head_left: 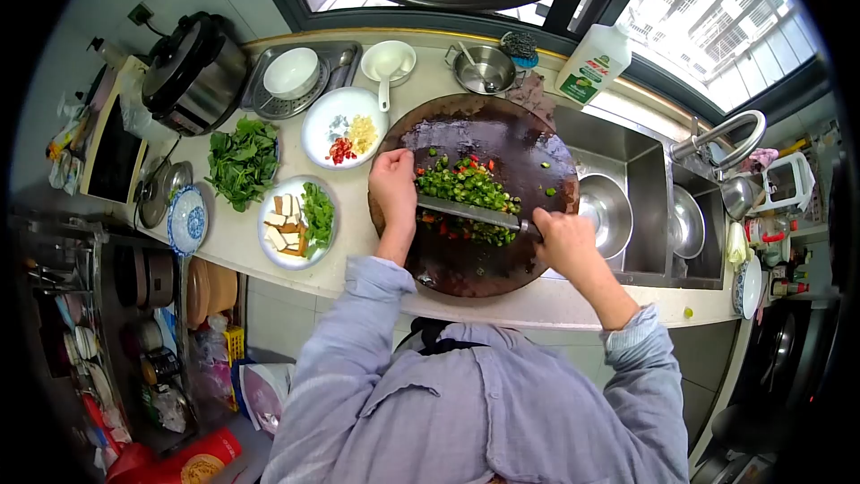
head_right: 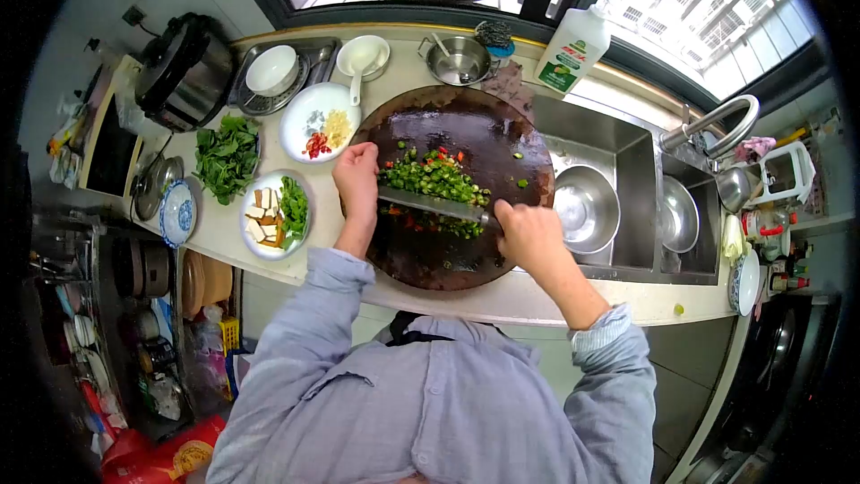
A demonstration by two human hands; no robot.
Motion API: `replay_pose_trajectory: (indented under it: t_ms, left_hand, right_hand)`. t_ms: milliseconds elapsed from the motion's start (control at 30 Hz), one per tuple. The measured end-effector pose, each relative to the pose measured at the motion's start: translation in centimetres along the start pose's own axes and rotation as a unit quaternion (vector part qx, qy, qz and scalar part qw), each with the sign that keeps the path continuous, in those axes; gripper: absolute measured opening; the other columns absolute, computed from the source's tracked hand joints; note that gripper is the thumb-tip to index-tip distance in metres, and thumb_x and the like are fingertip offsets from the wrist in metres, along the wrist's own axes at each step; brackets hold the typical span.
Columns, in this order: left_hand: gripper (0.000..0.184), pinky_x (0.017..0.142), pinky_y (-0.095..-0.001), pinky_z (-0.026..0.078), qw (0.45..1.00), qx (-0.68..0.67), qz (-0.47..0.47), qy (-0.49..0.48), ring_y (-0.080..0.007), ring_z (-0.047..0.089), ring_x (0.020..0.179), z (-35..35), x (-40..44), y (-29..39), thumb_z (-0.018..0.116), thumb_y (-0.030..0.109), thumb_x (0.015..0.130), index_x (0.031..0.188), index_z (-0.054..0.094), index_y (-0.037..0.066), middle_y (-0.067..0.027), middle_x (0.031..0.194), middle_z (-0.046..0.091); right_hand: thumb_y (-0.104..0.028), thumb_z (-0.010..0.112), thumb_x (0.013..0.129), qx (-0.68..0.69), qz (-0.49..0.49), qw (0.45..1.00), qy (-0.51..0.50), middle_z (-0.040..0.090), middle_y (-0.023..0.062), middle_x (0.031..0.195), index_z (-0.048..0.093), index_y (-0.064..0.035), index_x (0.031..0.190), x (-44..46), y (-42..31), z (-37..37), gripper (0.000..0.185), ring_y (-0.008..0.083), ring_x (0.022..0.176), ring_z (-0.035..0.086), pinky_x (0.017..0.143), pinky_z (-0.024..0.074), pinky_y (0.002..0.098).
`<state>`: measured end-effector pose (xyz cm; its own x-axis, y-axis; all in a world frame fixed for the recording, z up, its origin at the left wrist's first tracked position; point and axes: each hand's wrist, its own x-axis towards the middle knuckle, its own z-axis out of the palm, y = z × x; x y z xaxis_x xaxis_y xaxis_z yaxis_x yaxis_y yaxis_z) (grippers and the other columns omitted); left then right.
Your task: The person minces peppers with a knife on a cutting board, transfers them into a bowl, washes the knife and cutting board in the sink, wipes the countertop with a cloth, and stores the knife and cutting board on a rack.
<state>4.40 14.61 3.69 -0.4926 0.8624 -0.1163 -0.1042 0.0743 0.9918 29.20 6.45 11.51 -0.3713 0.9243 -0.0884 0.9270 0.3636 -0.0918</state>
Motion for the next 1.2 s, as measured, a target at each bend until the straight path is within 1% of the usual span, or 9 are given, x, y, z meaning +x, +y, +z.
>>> replay_pose_trajectory:
  t_ms: [100, 200, 300, 433, 600, 733, 867, 967, 1200]
  left_hand:
    - [0.011, 0.048, -0.0201, 0.039, 0.998, 0.039, 0.040, 0.007, -0.0059, 0.050, 0.054, 0.6, -0.7, 0.4, 0.060, 0.007, 0.080, 0.085, 0.061, -0.003, -0.0020, 0.065, 0.059]
    - [0.012, 0.048, -0.0202, 0.039, 0.998, 0.006, 0.021, -0.056, -0.0061, 0.050, 0.053, 1.2, 0.3, 1.7, 0.061, 0.007, 0.079, 0.085, 0.061, -0.003, -0.0023, 0.065, 0.059]
    - [0.011, 0.048, -0.0192, 0.034, 0.998, -0.022, 0.012, -0.051, -0.0054, 0.046, 0.053, -0.6, -1.0, 4.7, 0.063, 0.006, 0.079, 0.086, 0.062, -0.002, 0.0013, 0.063, 0.054]
    - [0.013, 0.043, -0.0195, 0.032, 0.997, 0.073, -0.013, -0.036, -0.0052, 0.042, 0.048, -3.5, -1.0, 2.0, 0.064, 0.011, 0.079, 0.086, 0.062, 0.000, 0.0019, 0.060, 0.052]
    - [0.012, 0.047, -0.0188, 0.034, 0.998, -0.021, -0.041, -0.044, -0.0048, 0.045, 0.052, -2.6, 0.3, 2.3, 0.062, 0.008, 0.081, 0.086, 0.062, -0.002, 0.0015, 0.065, 0.055]
    - [0.011, 0.047, -0.0189, 0.034, 0.995, -0.054, -0.068, -0.042, -0.0043, 0.044, 0.052, -1.4, 1.3, 0.4, 0.062, 0.008, 0.082, 0.087, 0.061, -0.002, 0.0021, 0.064, 0.054]
    - [0.011, 0.047, -0.0191, 0.035, 0.999, 0.006, 0.045, 0.008, -0.0044, 0.044, 0.053, -0.6, -1.0, 0.4, 0.060, 0.009, 0.083, 0.087, 0.060, -0.002, 0.0026, 0.064, 0.053]
    - [0.011, 0.048, -0.0189, 0.035, 0.999, -0.007, -0.005, -0.048, -0.0043, 0.044, 0.053, -0.5, -0.1, 1.0, 0.060, 0.008, 0.083, 0.088, 0.060, -0.002, 0.0024, 0.064, 0.053]
    - [0.011, 0.046, -0.0179, 0.034, 0.999, -0.014, -0.040, -0.029, -0.0051, 0.044, 0.050, -1.1, 2.3, 0.6, 0.063, 0.007, 0.079, 0.084, 0.060, -0.003, 0.0009, 0.062, 0.054]
  right_hand:
    - [-0.016, 0.066, 0.063, 0.043, -0.005, 0.998, 0.056, 0.061, 0.0123, 0.069, 0.050, -0.0076, 0.080, -1.1, 0.6, 2.9, 0.025, 0.0315, 0.062, 0.062, 0.054, 0.0481, 0.0417]
    - [-0.016, 0.068, 0.064, 0.052, 0.002, 0.998, 0.035, 0.060, 0.0124, 0.071, 0.049, -0.0074, 0.084, -0.9, 1.2, 1.7, 0.030, 0.0318, 0.066, 0.062, 0.056, 0.0484, 0.0429]
    - [-0.016, 0.069, 0.064, 0.076, 0.003, 0.997, 0.023, 0.060, 0.0125, 0.074, 0.047, -0.0074, 0.087, -2.9, -1.1, -0.5, 0.034, 0.0320, 0.068, 0.062, 0.057, 0.0482, 0.0433]
    - [-0.014, 0.068, 0.063, 0.133, -0.002, 0.991, -0.009, 0.060, 0.0127, 0.073, 0.045, -0.0060, 0.086, -4.5, -3.8, 2.1, 0.033, 0.0321, 0.069, 0.061, 0.057, 0.0474, 0.0425]
    - [-0.010, 0.064, 0.062, 0.055, -0.027, 0.993, 0.099, 0.055, 0.0090, 0.063, 0.046, -0.0075, 0.080, -3.2, -3.4, 0.8, 0.025, 0.0267, 0.057, 0.061, 0.046, 0.0461, 0.0377]
    - [-0.012, 0.063, 0.062, 0.004, -0.014, 0.998, 0.062, 0.056, 0.0091, 0.062, 0.049, -0.0073, 0.075, -1.1, -2.3, -0.5, 0.020, 0.0267, 0.057, 0.061, 0.048, 0.0472, 0.0370]
    - [-0.013, 0.063, 0.065, 0.035, -0.009, 0.997, 0.067, 0.059, 0.0103, 0.064, 0.051, -0.0068, 0.078, -1.7, -0.6, 3.1, 0.019, 0.0279, 0.060, 0.062, 0.051, 0.0481, 0.0385]
    - [-0.014, 0.062, 0.066, 0.022, -0.011, 0.999, 0.035, 0.061, 0.0118, 0.068, 0.052, -0.0065, 0.080, -1.0, 0.1, 2.4, 0.019, 0.0286, 0.061, 0.062, 0.051, 0.0482, 0.0389]
    - [-0.014, 0.060, 0.069, -0.006, -0.024, 1.000, 0.008, 0.063, 0.0115, 0.066, 0.055, -0.0062, 0.081, 1.3, -0.8, -1.7, 0.016, 0.0291, 0.060, 0.063, 0.054, 0.0496, 0.0405]
